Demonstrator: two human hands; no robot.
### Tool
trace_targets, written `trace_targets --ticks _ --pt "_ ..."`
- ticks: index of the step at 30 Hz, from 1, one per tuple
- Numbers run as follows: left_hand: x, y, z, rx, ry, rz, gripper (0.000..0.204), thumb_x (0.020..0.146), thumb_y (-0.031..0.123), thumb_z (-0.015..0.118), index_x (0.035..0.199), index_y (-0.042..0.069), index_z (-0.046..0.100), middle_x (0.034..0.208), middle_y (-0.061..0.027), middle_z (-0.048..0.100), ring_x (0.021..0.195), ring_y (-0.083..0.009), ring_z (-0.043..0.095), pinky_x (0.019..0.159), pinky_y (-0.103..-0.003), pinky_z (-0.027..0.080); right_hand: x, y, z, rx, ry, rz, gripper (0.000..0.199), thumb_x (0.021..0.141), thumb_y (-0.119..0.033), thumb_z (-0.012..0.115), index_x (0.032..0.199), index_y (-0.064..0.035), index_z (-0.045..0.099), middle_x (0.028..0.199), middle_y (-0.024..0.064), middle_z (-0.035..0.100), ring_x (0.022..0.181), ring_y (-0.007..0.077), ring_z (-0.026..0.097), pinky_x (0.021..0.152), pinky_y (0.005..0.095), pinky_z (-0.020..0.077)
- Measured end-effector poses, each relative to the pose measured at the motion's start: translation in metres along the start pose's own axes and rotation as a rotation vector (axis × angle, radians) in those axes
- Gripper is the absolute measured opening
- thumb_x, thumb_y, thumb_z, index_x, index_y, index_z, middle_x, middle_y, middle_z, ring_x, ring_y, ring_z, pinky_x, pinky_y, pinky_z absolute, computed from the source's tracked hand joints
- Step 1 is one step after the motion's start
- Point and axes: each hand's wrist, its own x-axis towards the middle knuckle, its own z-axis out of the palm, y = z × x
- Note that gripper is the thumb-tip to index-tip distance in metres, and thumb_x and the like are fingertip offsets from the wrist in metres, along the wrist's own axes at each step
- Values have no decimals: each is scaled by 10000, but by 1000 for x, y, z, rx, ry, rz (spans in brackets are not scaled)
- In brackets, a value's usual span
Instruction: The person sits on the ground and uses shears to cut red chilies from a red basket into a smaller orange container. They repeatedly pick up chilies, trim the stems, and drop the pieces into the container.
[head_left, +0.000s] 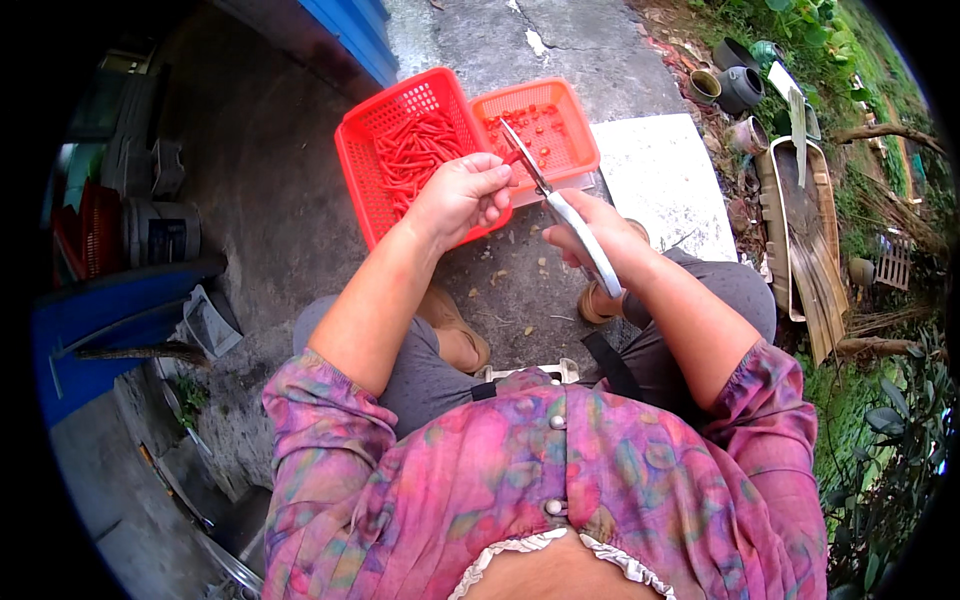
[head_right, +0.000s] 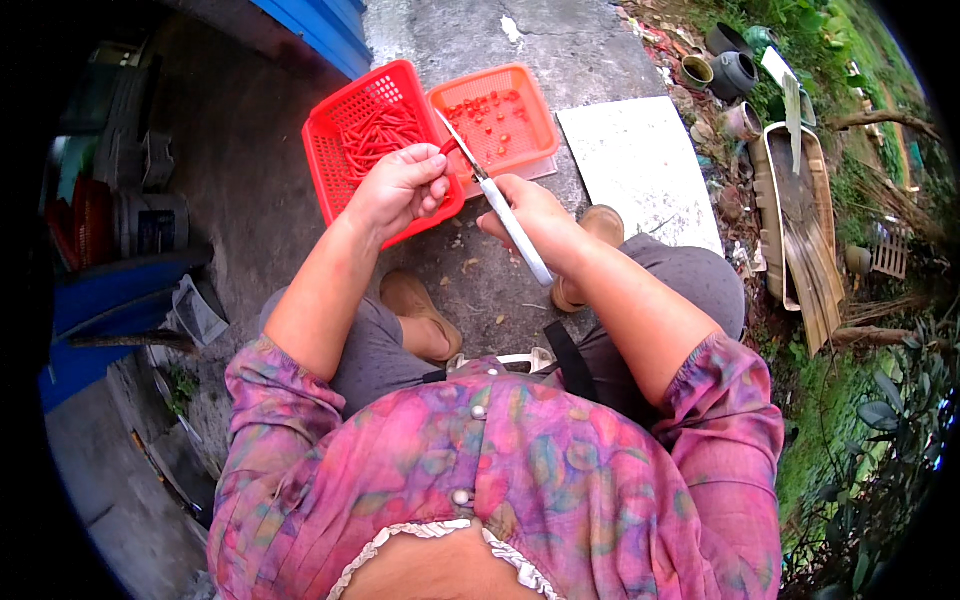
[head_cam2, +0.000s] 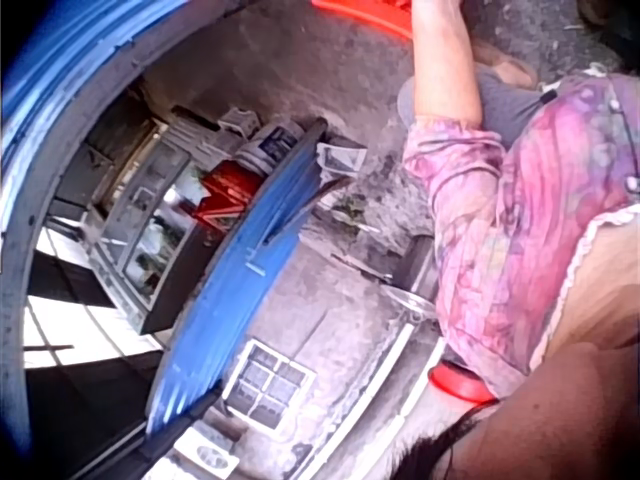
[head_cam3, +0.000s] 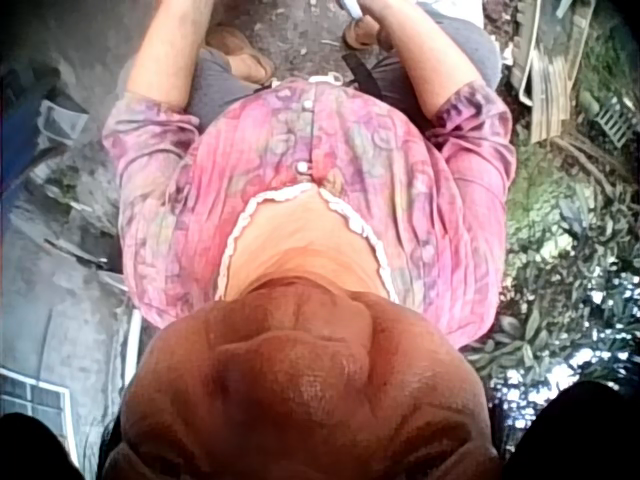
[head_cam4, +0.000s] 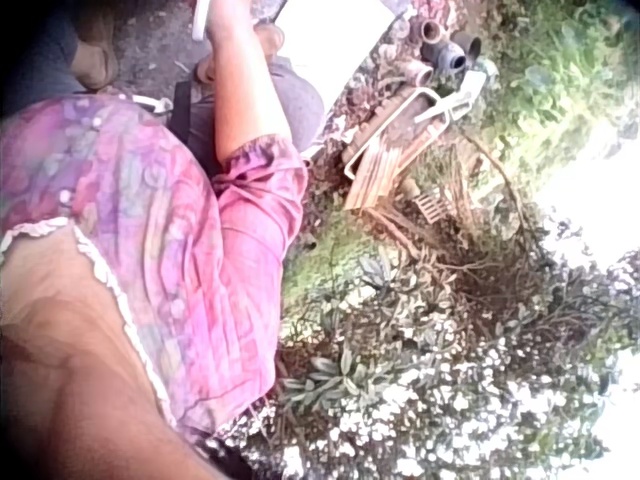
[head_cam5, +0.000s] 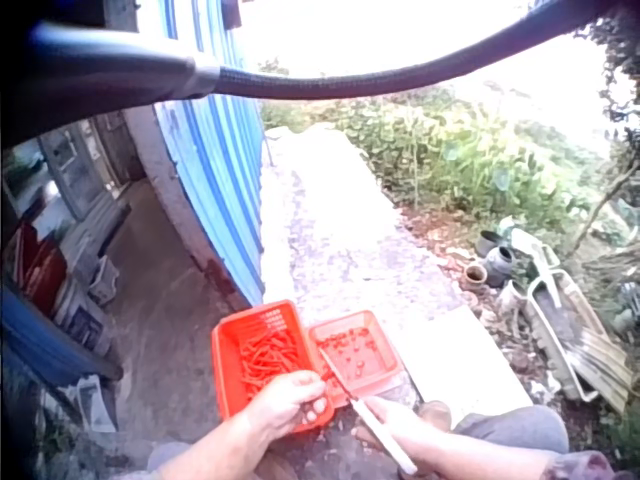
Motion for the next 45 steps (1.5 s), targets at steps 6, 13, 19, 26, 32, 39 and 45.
trace_targets --ticks 6,13,19,26,32,39,45 --pt "1 0 -4 -66 9 8 130 929 151 507 851 71 573 617 18 569 479 -59 522 427 -175 406 -7 -14 -3 -10 -11 103 301 811 -118 613 1075 -23 504 614 -11 476 482 85 460 413 238 378" --pt "2 0 -6 -101 12 12 107 926 125 497 897 51 570 643 4 575 502 -72 538 468 -188 454 -4 -6 1 -49 -3 35 346 819 -133 614 1129 -38 494 710 9 509 559 79 485 470 228 403" --pt "0 1 0 -60 -31 10 108 924 118 501 898 43 574 637 2 567 495 -77 535 463 -189 448 -2 -2 1 -75 3 -6 374 823 -130 624 1161 -28 499 743 1 520 582 69 480 507 228 417" --pt "2 -3 -5 -6 20 33 171 930 172 501 798 81 562 584 29 534 459 -62 493 420 -184 389 -8 -11 -1 18 25 20 272 791 -139 658 1004 -10 547 637 24 539 473 90 504 419 248 409" --pt "1 1 0 9 96 35 151 919 146 499 797 85 563 577 33 529 450 -54 478 411 -183 376 -1 3 -1 -52 -5 -12 364 835 -140 630 1148 -26 483 714 -17 489 552 53 465 467 203 391" --pt "-1 1 6 171 42 43 154 916 140 494 786 93 562 561 27 533 431 -58 476 407 -182 362 -3 0 1 -53 24 -31 366 777 -160 678 1080 -16 531 690 63 575 527 114 530 467 271 421" --pt "-1 3 2 227 118 59 176 903 169 514 762 81 573 559 28 517 453 -62 463 422 -204 357 -5 -9 -2 -33 -6 74 309 816 -114 634 1085 -26 510 678 8 518 481 71 475 399 227 380"
